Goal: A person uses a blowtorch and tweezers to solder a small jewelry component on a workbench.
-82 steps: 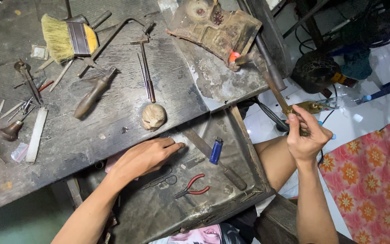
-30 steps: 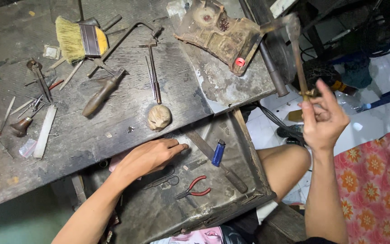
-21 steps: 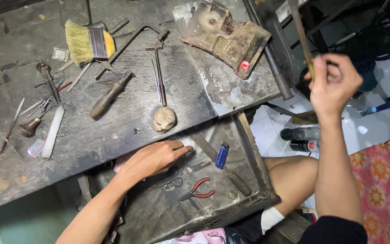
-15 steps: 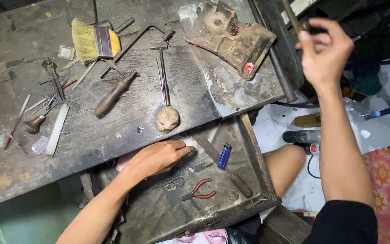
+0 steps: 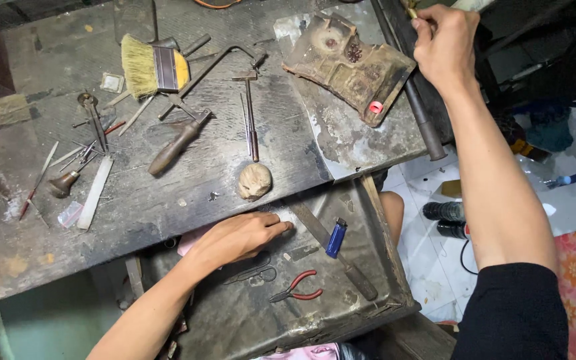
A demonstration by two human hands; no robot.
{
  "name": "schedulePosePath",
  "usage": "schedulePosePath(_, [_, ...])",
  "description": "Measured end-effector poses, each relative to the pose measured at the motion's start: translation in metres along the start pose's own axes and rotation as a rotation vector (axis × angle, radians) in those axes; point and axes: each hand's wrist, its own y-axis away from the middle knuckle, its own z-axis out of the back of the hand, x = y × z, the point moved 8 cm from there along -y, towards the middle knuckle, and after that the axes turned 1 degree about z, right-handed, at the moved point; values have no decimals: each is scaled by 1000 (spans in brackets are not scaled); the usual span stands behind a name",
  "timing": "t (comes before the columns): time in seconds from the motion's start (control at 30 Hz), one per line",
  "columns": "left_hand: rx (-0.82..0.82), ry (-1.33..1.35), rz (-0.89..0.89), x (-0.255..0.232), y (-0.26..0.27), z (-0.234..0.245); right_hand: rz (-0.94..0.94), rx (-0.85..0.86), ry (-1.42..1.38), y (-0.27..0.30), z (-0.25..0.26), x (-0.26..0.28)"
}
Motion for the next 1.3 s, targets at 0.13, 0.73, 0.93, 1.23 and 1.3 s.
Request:
schedulePosePath(0.13, [-17, -1, -8, 0, -1, 0, -13, 10, -8, -3, -4, -8])
schedulePosePath(0.73, [-8, -5, 2, 0, -1, 4, 114, -130, -295, -34, 65, 210])
schedulePosePath(0.93, [39, 26, -9, 3, 2, -7, -106, 471, -448, -16, -24, 300])
schedulePosePath(1.23, [-86, -43, -55, -7, 3, -15, -356, 665, -423, 5, -113, 285])
schedulePosePath(1.3, [-92, -62, -51, -9, 3, -19, -370, 676, -393, 9, -123, 272])
